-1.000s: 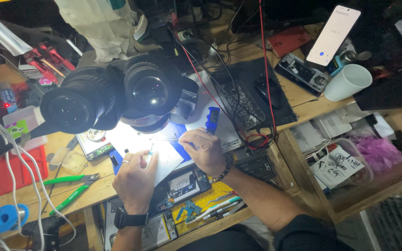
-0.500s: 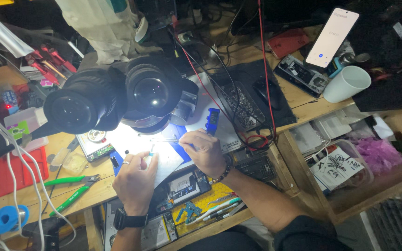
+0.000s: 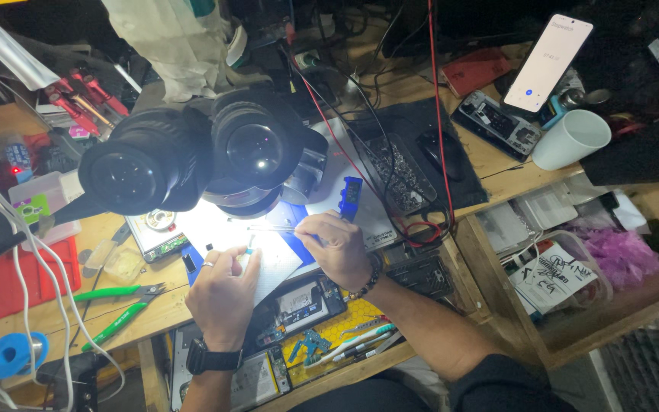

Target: The person uses tweezers to handle a small electronic component on a workbench. They then pick up a disassembled mobile phone chassis and use the tweezers to manipulate a ribbon cable inside the device. Finally, they use a hot air gun to apply heat to the internal components of the phone while holding the tweezers.

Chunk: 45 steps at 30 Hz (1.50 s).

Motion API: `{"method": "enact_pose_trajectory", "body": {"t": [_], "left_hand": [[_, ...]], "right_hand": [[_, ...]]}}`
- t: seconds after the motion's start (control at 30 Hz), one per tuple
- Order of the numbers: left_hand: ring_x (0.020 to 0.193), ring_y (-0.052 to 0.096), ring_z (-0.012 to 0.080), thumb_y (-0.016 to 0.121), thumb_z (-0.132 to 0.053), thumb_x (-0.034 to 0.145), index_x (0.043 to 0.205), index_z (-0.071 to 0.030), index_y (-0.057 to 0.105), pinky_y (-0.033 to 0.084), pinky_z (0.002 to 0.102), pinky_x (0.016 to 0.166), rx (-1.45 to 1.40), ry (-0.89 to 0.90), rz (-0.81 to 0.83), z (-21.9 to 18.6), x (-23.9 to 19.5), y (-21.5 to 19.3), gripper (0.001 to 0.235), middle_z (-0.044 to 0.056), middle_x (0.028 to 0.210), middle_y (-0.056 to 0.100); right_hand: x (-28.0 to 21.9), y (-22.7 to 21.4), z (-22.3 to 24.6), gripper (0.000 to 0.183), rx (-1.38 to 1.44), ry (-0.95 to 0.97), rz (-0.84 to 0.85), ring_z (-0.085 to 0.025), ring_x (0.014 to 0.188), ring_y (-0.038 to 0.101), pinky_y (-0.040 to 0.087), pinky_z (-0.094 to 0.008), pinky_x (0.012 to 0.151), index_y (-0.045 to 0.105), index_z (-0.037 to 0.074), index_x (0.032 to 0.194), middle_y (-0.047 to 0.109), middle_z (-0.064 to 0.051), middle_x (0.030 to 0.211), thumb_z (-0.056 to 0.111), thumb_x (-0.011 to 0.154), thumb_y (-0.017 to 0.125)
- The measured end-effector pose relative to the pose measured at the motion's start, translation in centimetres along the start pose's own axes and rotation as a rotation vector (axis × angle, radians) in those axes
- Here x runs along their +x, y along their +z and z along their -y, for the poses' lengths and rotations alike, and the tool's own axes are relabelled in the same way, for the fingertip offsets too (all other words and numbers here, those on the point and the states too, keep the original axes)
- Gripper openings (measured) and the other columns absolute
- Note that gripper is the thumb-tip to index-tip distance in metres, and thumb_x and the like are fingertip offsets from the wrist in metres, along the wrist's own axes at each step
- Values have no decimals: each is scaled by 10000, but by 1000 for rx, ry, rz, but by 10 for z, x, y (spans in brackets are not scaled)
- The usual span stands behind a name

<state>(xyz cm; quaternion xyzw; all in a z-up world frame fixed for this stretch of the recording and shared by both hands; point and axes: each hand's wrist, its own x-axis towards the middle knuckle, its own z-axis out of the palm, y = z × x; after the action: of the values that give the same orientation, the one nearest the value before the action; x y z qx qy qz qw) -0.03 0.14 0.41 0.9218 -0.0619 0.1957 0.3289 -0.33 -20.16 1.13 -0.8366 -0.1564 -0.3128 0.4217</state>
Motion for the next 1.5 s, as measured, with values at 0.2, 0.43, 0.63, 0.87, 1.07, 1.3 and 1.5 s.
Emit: {"method": "enact_pose_trajectory", "body": {"t": [0.2,0.43,0.63,0.87,1.07,1.3,1.5], "left_hand": [[637,652,189,778,-342,873,999,-145,796,503,358,570,9,-4,2,1,0,1,234,0,773,651],[638,651,191,777,-343,872,997,-154,799,504,358,576,4,-7,0,1,0,1,228,0,775,650],[641,648,188,779,-345,869,996,-155,796,500,360,573,12,0,-8,0,-1,2,229,-6,773,646],[637,645,186,782,-339,867,995,-156,796,495,363,569,7,-11,2,1,-1,2,224,-6,769,641],[704,676,233,794,-298,844,957,-133,773,523,384,615,-56,14,-32,2,-3,4,201,28,805,676],[693,675,226,795,-278,867,910,-126,750,522,383,591,-57,64,-68,6,-3,5,165,39,822,680],[667,670,203,796,-261,872,923,-111,744,522,359,577,-81,80,-77,5,-3,1,167,32,808,664]], "right_hand": [[1,-1,0,129,-2,-4,-3,-229,895,717,579,-335,801,716,53,945,743,-73,945,-6,852,782],[0,-1,1,127,-10,-5,-5,-231,896,719,580,-335,799,717,53,943,742,-75,947,-5,851,783],[0,0,1,126,5,10,-6,-228,888,718,581,-332,795,719,54,942,742,-74,944,-6,851,782],[1,-2,2,118,-1,7,3,-223,895,722,583,-333,803,723,45,940,746,-75,951,-11,851,776],[0,-2,2,115,-44,-3,11,-241,913,728,583,-341,811,722,20,958,748,-99,972,-9,862,777],[2,0,4,130,-51,30,32,-185,810,717,564,-292,711,740,28,977,756,-96,976,-17,872,802],[8,-2,14,128,-57,2,34,-175,841,717,559,-285,727,740,31,977,754,-86,983,-30,885,805]]}}
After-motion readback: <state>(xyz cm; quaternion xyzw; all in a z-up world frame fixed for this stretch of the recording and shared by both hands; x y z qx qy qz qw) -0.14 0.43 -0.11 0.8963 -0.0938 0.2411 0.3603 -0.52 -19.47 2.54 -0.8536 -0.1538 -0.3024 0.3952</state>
